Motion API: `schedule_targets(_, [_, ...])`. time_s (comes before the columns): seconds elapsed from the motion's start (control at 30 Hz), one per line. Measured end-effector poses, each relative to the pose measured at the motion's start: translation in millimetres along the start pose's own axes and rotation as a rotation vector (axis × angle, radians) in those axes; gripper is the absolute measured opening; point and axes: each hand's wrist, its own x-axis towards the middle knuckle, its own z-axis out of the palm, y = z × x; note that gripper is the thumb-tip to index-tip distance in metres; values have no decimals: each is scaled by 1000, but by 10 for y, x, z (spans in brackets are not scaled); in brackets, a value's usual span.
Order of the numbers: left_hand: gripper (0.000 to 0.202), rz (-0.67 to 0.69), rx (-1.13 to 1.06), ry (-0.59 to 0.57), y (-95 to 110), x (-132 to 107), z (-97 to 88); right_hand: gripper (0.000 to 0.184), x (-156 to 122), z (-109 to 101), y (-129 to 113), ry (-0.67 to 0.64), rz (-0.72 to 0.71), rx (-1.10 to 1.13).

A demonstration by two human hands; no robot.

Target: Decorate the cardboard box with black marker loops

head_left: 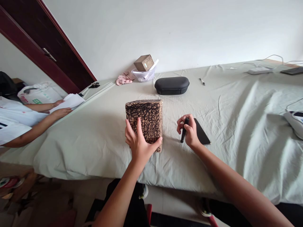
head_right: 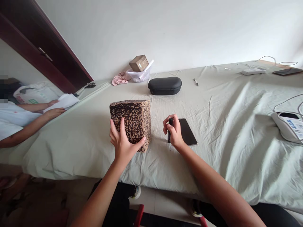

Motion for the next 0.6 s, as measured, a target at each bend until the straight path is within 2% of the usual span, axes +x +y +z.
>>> schedule_targets(0.07, [117, -2, -1, -4, 1, 2, -3, 20, -12, 54, -115, 14, 65, 14])
schedule_targets(0.13, [117, 0, 1, -6, 1, 3, -2, 38, -18, 112, -195, 18, 164, -20])
schedule_targets(0.23, [117, 4, 10, -1, -1, 3, 4, 56, -37, 185, -213, -89, 326, -131])
schedule_targets(0.37, [117, 8, 17, 6, -2, 3, 10, 61, -82, 235, -153, -196, 402, -201])
schedule_targets(0.5, [117, 10, 14, 0, -2, 0, 7, 59, -78, 219, -166, -183, 393, -208])
schedule_targets(0.6, [117, 5, 11, -2, -3, -2, 4, 46, -35, 183, -203, -150, 395, -188])
